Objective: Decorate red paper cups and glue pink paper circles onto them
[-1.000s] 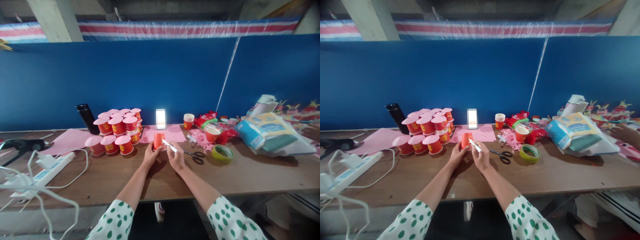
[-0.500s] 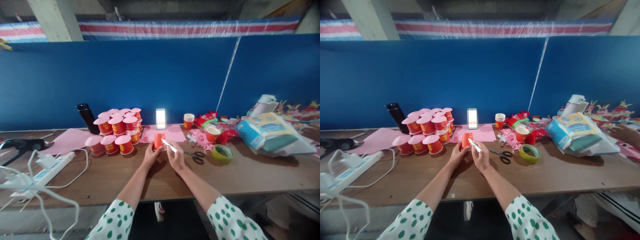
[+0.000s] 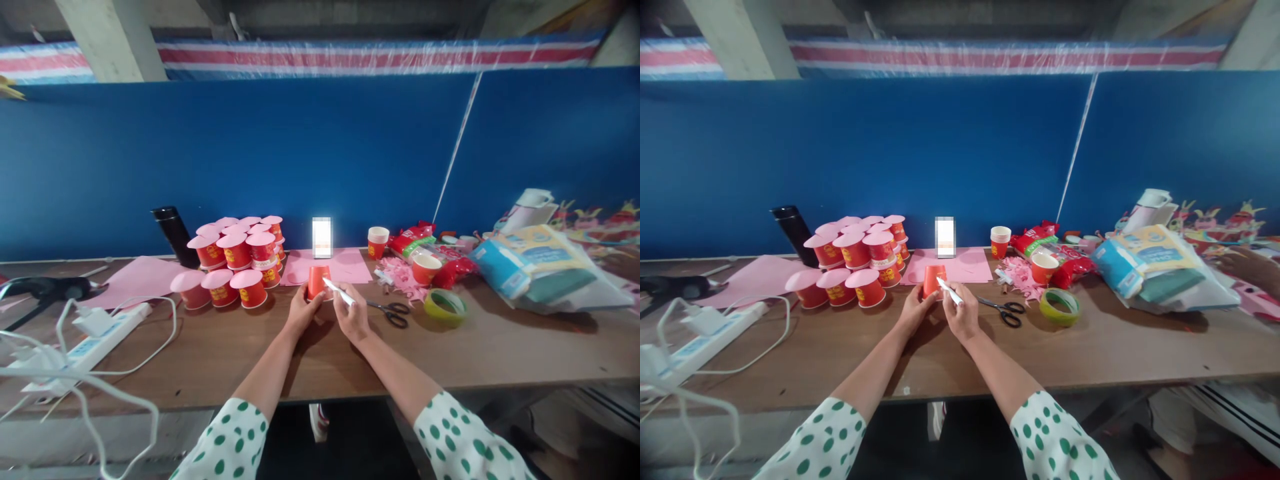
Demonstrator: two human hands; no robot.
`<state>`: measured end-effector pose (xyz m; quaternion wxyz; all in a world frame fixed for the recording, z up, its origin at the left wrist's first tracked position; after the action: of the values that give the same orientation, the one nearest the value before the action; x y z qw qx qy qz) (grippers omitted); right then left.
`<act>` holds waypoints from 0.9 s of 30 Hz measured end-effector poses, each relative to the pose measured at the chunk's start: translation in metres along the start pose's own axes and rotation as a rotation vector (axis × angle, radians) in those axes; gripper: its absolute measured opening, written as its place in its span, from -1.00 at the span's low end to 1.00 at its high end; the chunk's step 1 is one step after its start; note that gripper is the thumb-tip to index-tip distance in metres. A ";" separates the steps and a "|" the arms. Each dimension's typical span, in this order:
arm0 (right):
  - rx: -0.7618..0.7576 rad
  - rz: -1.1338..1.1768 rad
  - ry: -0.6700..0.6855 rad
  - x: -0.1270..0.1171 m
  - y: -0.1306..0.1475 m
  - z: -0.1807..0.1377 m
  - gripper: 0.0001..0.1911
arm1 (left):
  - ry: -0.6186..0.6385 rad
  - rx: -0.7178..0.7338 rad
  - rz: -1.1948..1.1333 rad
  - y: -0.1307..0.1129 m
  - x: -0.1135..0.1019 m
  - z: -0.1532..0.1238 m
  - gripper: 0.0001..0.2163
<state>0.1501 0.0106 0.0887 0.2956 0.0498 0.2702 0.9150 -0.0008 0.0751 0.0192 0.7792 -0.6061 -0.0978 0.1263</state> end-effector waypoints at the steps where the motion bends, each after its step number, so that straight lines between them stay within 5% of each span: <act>1: 0.001 0.000 0.000 0.000 0.000 0.000 -0.79 | -0.003 0.001 0.002 0.000 0.000 0.000 -0.52; 27: 0.036 0.037 0.033 0.003 0.000 -0.002 -0.78 | -0.016 -0.030 -0.004 0.000 -0.001 -0.001 -0.51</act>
<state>0.1474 0.0111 0.0873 0.2730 0.0452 0.2907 0.9159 -0.0015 0.0740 0.0188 0.7695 -0.6164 -0.1071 0.1281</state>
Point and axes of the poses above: each hand's wrist, its own z-axis towards the middle knuckle, its own x-axis out of the palm, y = z × x, the point moved 9 cm from there along z, towards the middle knuckle, and after that the axes turned 15 degrees about -y, right-handed, at the moved point
